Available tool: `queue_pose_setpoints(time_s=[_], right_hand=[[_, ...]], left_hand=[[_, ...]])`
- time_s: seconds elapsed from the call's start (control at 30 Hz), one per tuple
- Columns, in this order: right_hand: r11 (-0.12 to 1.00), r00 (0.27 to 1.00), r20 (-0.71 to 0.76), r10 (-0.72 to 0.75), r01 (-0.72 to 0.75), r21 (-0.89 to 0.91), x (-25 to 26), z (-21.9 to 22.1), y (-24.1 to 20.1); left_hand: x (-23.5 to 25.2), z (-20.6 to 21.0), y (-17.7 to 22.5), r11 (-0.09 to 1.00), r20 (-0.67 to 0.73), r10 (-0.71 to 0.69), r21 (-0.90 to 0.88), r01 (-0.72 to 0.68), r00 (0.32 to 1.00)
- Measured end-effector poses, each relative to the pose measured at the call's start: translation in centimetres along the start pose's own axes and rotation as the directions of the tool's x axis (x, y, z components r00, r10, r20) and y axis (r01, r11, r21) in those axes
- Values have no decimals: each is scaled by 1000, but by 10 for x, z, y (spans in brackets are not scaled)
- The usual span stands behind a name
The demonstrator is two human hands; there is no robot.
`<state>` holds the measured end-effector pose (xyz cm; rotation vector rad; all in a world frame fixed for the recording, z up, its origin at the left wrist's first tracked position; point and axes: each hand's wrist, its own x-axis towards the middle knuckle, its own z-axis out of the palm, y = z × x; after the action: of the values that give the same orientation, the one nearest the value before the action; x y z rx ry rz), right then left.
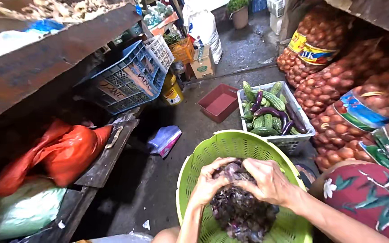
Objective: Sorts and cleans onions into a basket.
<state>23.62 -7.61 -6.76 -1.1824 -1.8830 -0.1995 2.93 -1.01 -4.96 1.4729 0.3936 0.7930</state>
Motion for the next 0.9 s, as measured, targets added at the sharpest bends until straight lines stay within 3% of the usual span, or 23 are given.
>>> queue_pose_setpoints(time_s=[0.27, 0.5, 0.6, 0.67, 0.73, 0.8, 0.9], right_hand=[[988, 999, -20, 50, -47, 144, 3, 3, -3], [994, 997, -43, 60, -56, 89, 5, 5, -7], [910, 957, 135, 256, -285, 301, 4, 4, -14], [652, 818, 451, 356, -564, 507, 10, -7, -17], [380, 684, 689, 241, -720, 581, 20, -18, -9], [374, 664, 744, 69, -709, 598, 24, -28, 2], [445, 718, 692, -72, -598, 667, 25, -36, -1]], left_hand=[[-1, 11, -4, 974, -42, 29, -222, -37, 999], [-3, 9, -1, 984, -72, 86, -148, -96, 994], [-2, 9, -4, 986, -76, 115, -112, -123, 990], [-2, 8, -9, 981, -107, 143, -115, -155, 984], [-3, 11, -12, 972, -123, 162, -153, -180, 979], [-4, 16, -12, 961, -125, 155, -210, -179, 980], [0, 21, -14, 924, -197, 91, -348, -156, 976]])
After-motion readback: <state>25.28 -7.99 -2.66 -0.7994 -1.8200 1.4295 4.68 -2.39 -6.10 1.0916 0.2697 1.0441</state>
